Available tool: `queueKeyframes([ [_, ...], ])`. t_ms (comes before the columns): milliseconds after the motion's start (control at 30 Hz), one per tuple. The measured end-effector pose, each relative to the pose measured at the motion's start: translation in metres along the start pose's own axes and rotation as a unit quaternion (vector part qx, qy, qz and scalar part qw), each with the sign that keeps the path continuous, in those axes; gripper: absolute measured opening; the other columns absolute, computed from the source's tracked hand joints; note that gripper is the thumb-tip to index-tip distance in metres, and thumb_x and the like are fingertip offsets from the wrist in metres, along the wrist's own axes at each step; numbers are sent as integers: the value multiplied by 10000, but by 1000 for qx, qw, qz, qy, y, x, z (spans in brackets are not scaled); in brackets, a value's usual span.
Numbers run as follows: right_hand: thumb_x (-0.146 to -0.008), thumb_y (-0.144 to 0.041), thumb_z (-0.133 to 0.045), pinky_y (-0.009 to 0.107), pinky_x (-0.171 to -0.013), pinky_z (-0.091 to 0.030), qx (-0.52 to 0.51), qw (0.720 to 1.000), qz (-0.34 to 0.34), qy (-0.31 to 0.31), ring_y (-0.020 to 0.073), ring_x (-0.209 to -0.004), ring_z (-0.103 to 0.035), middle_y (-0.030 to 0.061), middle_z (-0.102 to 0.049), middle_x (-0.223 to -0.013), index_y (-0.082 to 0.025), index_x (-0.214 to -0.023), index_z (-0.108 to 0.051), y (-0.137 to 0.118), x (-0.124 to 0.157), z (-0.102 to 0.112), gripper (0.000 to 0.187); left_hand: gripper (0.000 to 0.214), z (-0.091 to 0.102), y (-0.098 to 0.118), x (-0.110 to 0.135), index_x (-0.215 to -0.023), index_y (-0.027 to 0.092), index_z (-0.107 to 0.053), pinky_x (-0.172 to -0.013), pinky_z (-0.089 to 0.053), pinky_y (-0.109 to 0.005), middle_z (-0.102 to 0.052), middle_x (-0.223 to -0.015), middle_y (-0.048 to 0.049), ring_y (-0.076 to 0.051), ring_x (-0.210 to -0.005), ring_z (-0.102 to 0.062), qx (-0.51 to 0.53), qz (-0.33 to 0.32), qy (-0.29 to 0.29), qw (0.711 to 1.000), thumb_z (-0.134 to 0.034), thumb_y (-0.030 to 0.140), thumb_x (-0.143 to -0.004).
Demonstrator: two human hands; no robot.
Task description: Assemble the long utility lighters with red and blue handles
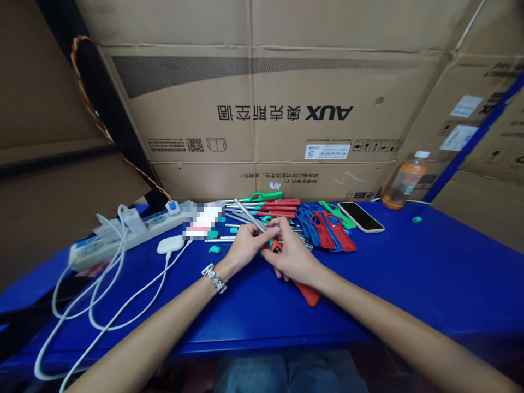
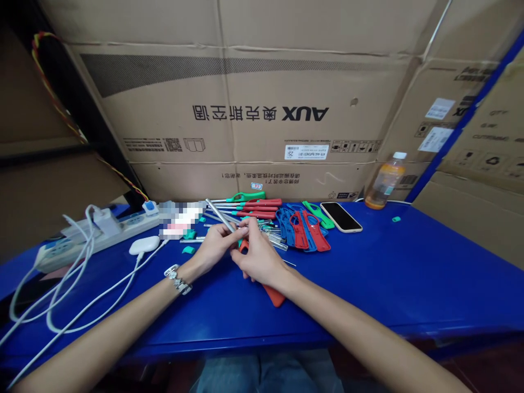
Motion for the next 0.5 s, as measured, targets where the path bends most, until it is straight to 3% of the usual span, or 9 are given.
queueKeyframes([
  [200, -804, -275, -559, 170, -260, -345, 35, 999, -12, 29, 124, -285, -485, -129, -500, -528, -265, -1129, -325, -4, -2, 0, 400, 511, 0, -1, 2, -589, 129, -584, -435, -263, -205, -507, -500, 31, -71, -447, -378, -1, 13, 18, 1000, -764, 601, -664],
  [333, -797, -270, -609, 203, -409, -420, 48, 995, 61, 68, 108, -442, -540, -69, -585, -679, -247, -1058, -376, -8, -4, 7, 350, 566, -2, 4, 0, -589, 134, -567, -501, -337, -219, -521, -551, 19, -93, -518, -423, -31, -38, -21, 999, -660, 670, -748],
  [400, -825, -275, -603, 211, -496, -442, 23, 991, 102, 78, 100, -548, -555, -38, -609, -776, -235, -1022, -417, -6, -5, 10, 273, 606, 0, 8, -2, -599, 142, -554, -543, -375, -234, -525, -569, 7, -108, -546, -451, -40, -59, -23, 997, -524, 698, -837],
  [500, -935, -381, -493, 194, -451, -393, -68, 990, 94, 85, 72, -483, -480, -57, -566, -735, -235, -981, -453, 2, -10, 11, 158, 591, 6, 11, -1, -654, 157, -533, -589, -410, -254, -527, -600, 2, -126, -578, -484, -46, -73, -26, 996, -417, 682, -902],
])
Point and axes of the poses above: each hand's wrist, its own x-axis away from the middle knuckle, its own z-axis out of the back of the hand, y = z × x, the point moved 4 cm from there along -x, towards the middle knuckle
